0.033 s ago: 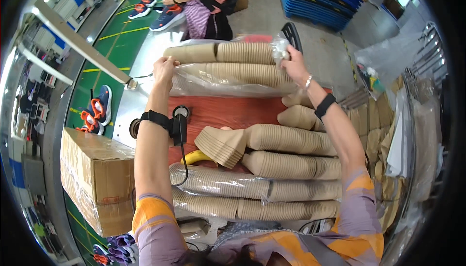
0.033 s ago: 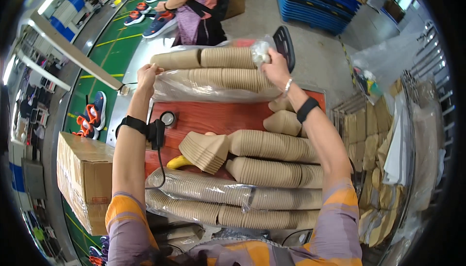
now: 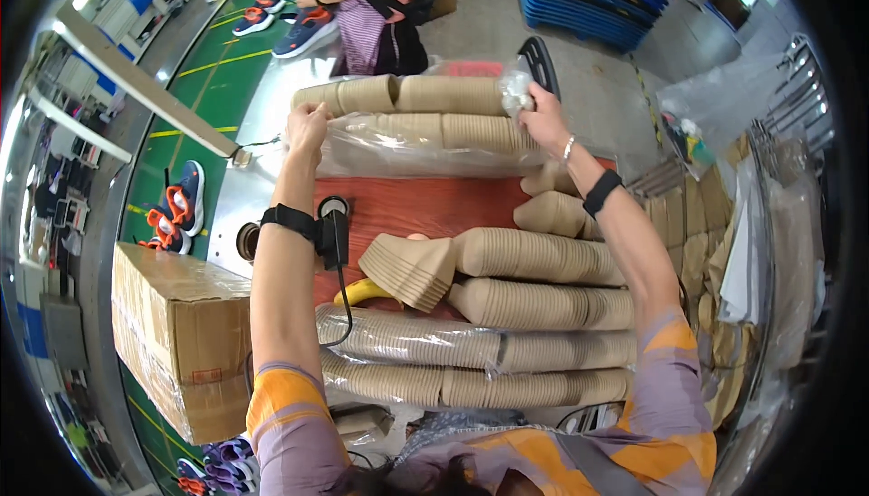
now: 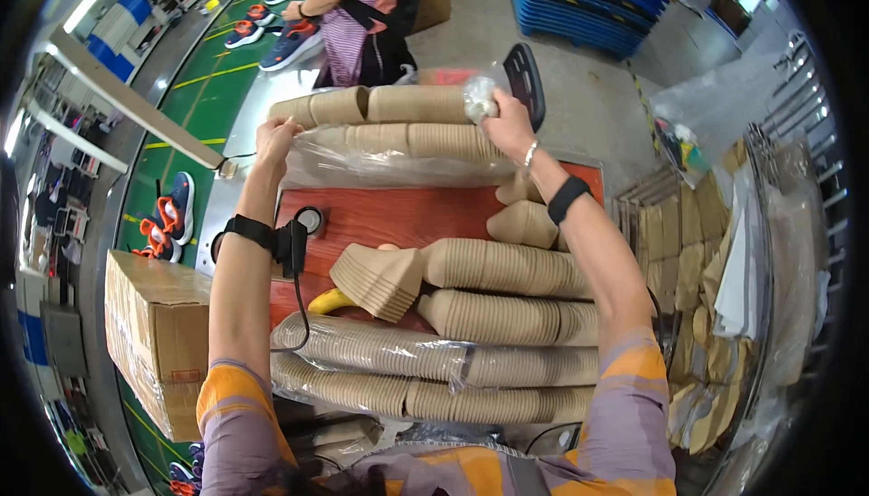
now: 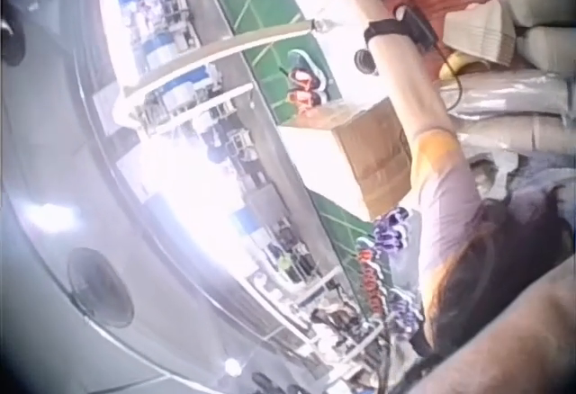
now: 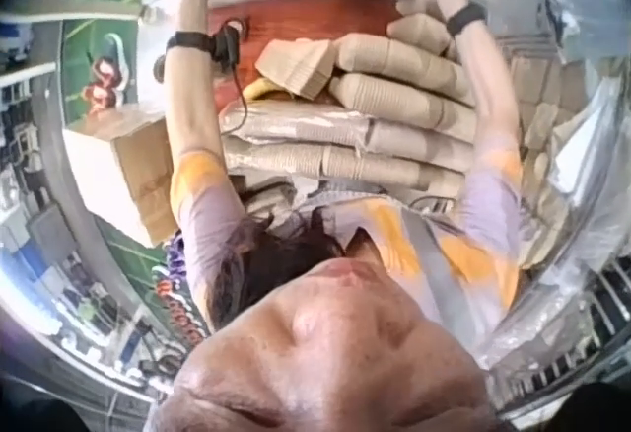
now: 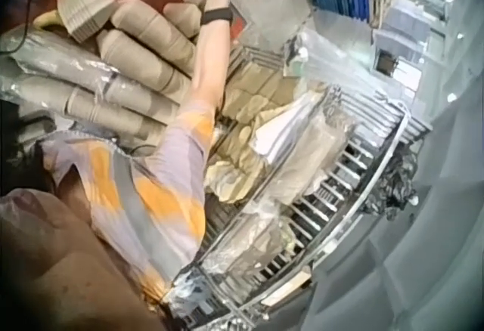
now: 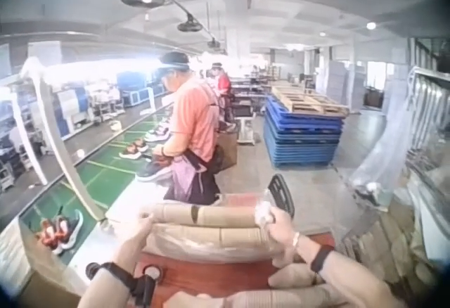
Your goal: Insert shoe lasts and paper stuffing into shoes on a production line.
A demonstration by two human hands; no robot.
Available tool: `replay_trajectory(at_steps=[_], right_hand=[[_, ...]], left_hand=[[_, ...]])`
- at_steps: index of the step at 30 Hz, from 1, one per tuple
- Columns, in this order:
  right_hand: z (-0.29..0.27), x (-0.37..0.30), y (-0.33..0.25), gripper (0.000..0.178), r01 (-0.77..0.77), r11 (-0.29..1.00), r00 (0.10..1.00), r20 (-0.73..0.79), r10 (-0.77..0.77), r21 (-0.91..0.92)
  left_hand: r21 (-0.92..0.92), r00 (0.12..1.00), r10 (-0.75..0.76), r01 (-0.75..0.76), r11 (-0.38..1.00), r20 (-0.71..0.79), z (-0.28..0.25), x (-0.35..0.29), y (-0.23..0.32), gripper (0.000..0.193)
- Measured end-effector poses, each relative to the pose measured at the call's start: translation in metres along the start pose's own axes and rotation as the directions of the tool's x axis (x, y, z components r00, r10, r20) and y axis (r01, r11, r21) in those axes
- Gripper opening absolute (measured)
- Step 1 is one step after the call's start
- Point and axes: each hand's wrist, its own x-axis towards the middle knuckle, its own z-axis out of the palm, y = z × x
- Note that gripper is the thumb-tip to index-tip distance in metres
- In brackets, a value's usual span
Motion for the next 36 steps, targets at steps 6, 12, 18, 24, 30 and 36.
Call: replay_trajectory(at_steps=[6,12,18,24,30,36], right_hand=[[-0.017,-0.004,0.0,0.021,0.028,0.993,0.991,0.133,-0.013,-0.115],[-0.046,-0.031,-0.006,0.041,0.108,0.994,0.992,-0.062,-0.108,-0.016],[-0.104,-0.1,0.038,0.041,-0.124,0.957,0.972,0.163,0.171,-0.262],[-0.11,-0.17,0.091,0.044,-0.373,0.927,0.905,0.203,0.373,-0.043],[-0.113,-0.172,0.061,0.034,-0.193,0.889,0.938,0.189,0.291,-0.415],[-0.172,-0.201,0.069,0.025,-0.415,0.764,0.903,0.118,0.413,0.494]], left_hand=[[0.4,0.976,0.214,-0.18,0.899,-0.041,0.029,-0.029,0.009,0.03],[0.333,0.684,0.685,-0.725,0.603,0.25,0.055,-0.112,0.024,0.016],[0.254,0.56,0.6,-0.816,0.519,0.572,0.05,-0.178,0.002,0.013],[0.156,0.592,0.454,-0.706,0.691,0.666,0.059,-0.205,0.01,0.012],[0.062,0.55,0.463,-0.688,0.723,0.696,0.079,-0.22,0.006,0.014],[-0.004,0.567,0.42,-0.592,0.806,0.709,0.103,-0.229,-0.003,0.016]])
